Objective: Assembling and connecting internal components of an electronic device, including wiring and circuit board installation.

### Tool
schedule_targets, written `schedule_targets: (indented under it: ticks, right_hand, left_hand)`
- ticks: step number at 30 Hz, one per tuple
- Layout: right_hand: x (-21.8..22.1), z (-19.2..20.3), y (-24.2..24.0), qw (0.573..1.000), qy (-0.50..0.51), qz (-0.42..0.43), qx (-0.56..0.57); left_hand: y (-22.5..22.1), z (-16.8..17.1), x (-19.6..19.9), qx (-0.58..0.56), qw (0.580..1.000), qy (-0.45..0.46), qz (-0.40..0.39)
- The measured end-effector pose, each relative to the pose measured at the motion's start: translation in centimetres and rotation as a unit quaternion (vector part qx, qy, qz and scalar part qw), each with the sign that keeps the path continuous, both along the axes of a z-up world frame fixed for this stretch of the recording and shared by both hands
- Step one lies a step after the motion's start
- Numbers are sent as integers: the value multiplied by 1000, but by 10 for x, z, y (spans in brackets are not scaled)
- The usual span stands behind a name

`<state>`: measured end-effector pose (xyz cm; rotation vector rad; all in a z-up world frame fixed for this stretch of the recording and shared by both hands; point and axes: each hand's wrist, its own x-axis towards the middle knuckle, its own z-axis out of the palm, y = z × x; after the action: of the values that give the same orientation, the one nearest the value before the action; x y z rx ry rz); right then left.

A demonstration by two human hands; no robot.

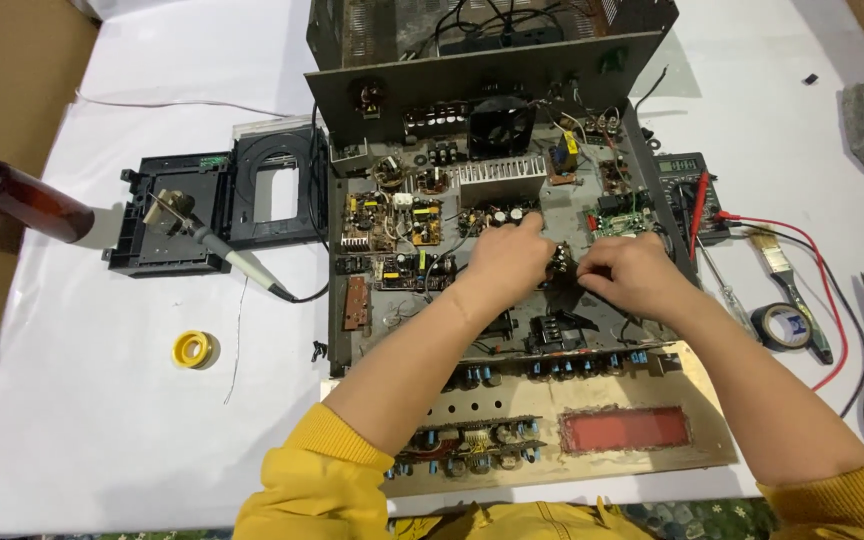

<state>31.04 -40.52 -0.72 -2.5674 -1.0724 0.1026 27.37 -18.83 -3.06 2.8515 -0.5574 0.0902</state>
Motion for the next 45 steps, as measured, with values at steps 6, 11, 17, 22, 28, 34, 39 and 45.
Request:
schedule_targets:
  ticks: [6, 11, 17, 22, 28, 34, 39, 45]
  right_hand:
    - [-7, 15, 6, 1000, -18, 6, -3]
    - [-1, -9, -3, 994, -85, 5, -63]
    - [-6, -2, -7, 992, -81, -8, -94]
    - [0, -21, -11, 991, -108, -8, -84]
    - [1, -26, -13, 991, -116, -6, -63]
    - [-1, -11, -12, 992, -124, 5, -21]
    - [0, 18, -2, 990, -74, -26, 117]
    - [7, 26, 20, 963, 19, -63, 261]
  left_hand:
    - [4, 4, -4, -13, 1000, 23, -9]
    - [4, 2, -4, -31, 999, 36, -4]
    - [7, 17, -8, -32, 998, 48, -7]
    - [7, 7, -5, -38, 998, 48, -5]
    - [6, 17, -10, -39, 998, 58, -1]
    - [12, 81, -31, -177, 972, 144, 47]
    - [26, 100, -26, -310, 918, 205, 141]
    - [25, 98, -27, -337, 891, 228, 200]
